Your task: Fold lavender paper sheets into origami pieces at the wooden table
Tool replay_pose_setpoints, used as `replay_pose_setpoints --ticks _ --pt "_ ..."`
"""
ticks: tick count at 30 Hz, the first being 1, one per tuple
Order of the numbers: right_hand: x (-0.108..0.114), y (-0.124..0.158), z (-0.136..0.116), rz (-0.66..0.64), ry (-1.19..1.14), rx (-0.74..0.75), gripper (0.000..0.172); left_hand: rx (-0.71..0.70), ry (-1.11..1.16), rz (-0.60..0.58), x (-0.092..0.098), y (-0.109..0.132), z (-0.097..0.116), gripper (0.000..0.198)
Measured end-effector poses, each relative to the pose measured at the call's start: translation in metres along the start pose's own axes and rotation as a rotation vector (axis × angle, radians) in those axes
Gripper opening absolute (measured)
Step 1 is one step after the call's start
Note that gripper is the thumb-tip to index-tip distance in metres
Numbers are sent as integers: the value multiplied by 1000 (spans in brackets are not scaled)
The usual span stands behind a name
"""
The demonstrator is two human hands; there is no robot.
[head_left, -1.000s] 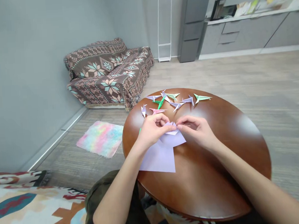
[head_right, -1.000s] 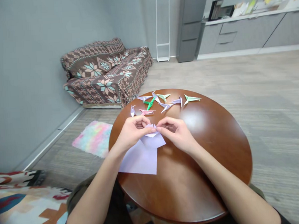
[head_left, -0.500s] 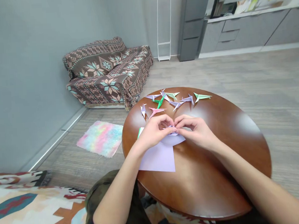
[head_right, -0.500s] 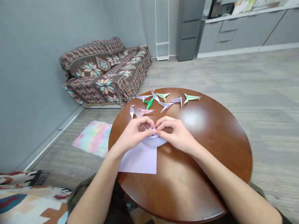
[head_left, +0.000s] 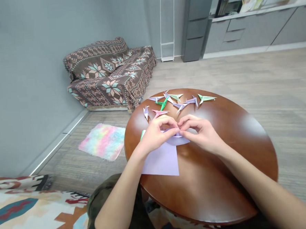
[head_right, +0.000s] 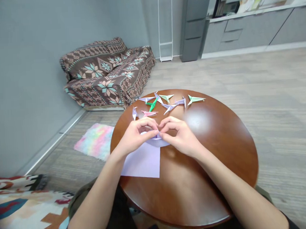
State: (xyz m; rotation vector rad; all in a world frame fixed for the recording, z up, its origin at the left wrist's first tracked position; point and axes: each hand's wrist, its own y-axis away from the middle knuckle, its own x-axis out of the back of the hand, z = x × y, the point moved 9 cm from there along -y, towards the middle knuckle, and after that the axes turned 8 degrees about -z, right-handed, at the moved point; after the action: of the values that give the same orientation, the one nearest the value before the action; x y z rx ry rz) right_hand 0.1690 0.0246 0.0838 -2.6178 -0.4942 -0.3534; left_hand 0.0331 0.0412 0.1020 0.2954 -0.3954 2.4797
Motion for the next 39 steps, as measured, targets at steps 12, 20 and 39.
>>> replay_pose_setpoints --ticks 12,20,39 --pt "-3 0 4 -17 -38 -25 11 -1 55 47 1 -2 -6 12" --pt "-1 -1 10 4 -84 -81 11 137 139 11 -1 1 -20 21" --pt "-5 0 16 -15 -195 -167 30 27 157 209 10 1 -12 14"
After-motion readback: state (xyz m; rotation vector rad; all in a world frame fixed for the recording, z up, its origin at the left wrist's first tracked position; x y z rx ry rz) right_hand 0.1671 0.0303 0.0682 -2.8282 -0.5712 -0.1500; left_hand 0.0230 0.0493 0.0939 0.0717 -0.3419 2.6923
